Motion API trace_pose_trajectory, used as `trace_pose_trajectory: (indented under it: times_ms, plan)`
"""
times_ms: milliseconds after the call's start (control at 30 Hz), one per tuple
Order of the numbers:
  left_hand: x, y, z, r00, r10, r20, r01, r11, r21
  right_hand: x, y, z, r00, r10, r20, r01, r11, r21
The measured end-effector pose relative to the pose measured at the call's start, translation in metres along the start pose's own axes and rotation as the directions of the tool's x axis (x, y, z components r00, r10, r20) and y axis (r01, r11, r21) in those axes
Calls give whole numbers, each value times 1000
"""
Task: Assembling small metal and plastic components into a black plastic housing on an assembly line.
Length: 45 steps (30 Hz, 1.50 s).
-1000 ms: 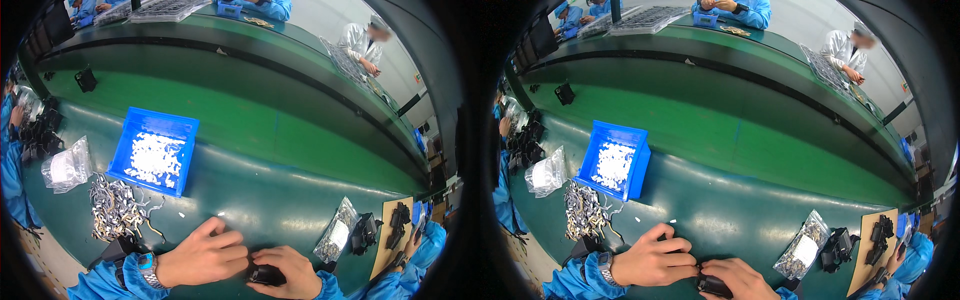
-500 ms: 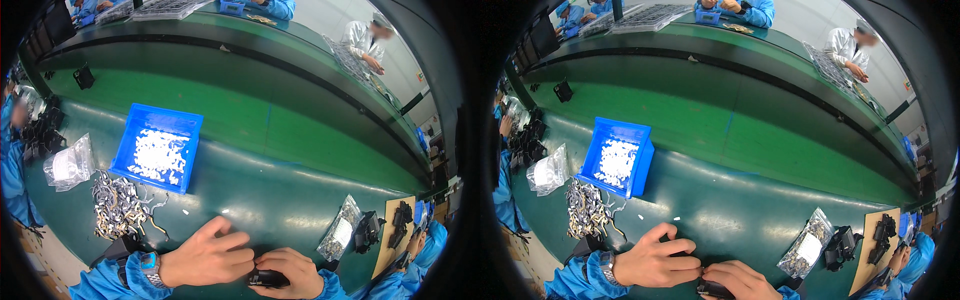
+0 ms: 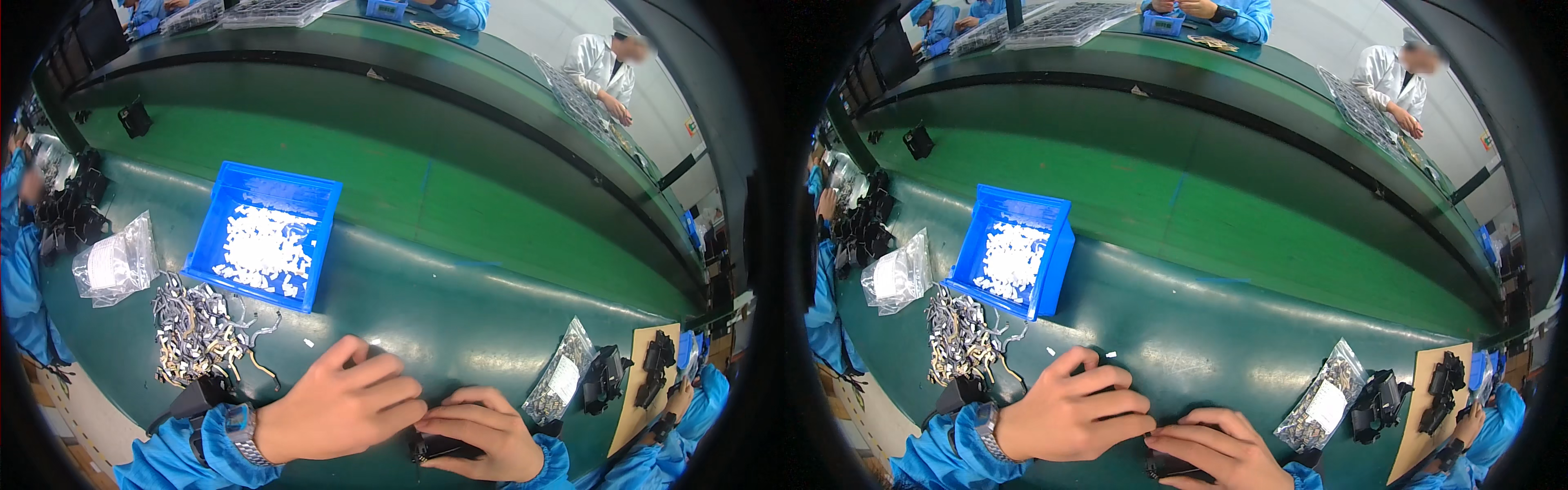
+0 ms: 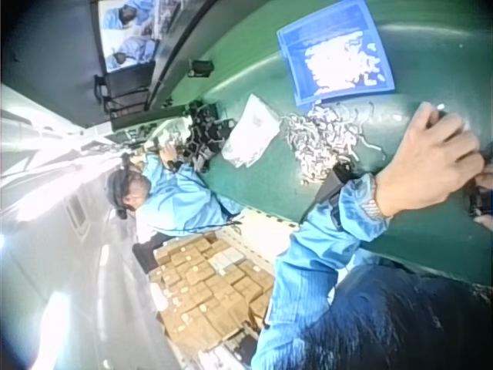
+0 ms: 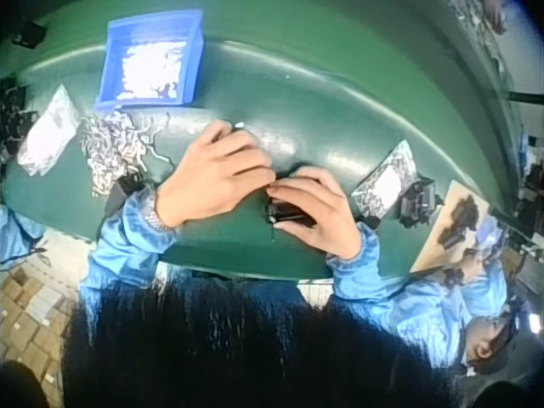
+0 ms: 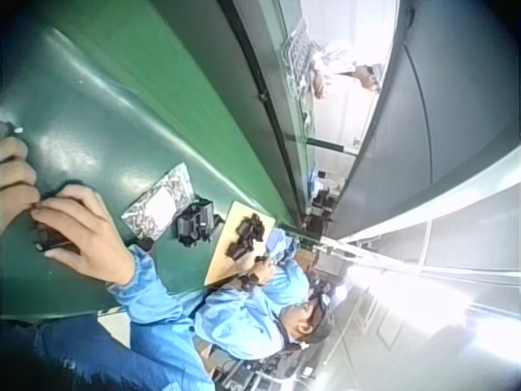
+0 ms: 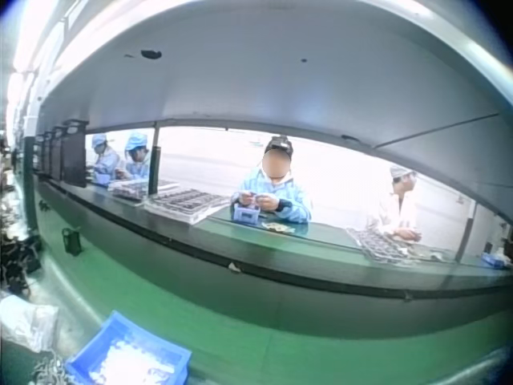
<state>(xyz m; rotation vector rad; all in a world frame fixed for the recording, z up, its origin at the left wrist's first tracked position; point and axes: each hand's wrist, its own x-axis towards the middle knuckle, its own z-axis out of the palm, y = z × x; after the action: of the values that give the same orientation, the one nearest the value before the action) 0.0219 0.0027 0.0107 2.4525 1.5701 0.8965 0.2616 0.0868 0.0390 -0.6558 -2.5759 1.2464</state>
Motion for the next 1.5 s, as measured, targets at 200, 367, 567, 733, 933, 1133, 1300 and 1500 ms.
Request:
trace_pose_trajectory:
  times_ms: [200, 367, 567, 733, 933, 1133, 1300, 1500]
  plan:
    - [2, -1, -2, 998, 55, 26, -38, 899, -437, -7, 9, -7, 999, 14, 49, -9, 995, -95]
    - [-2, -4, 5, 993, 106, 55, -72, 898, -433, -3, 5, -15, 992, -86, 95, 108, 961, -254]
    - [-1, -3, 6, 995, 96, 21, -78, 902, -424, 1, -10, -12, 956, -267, -120, 224, 931, -288]
    - [-1, -2, 6, 996, 74, 42, -46, 881, -471, 1, -10, -11, 946, -287, -148, 233, 924, -304]
    - [-2, -1, 4, 996, 71, 55, -33, 860, -509, 2, -14, -8, 934, -319, -164, 252, 909, -332]
    - [-2, -1, 4, 995, 103, 18, -82, 874, -478, 2, -18, -6, 932, -323, -165, 262, 913, -312]
    - [-1, -3, 2, 993, 116, 21, -93, 878, -470, 1, -16, -4, 917, -361, -172, 298, 903, -310]
    - [0, -1, 4, 998, 9, 63, 26, 847, -532, -2, -22, -3, 850, -499, -168, 373, 796, -476]
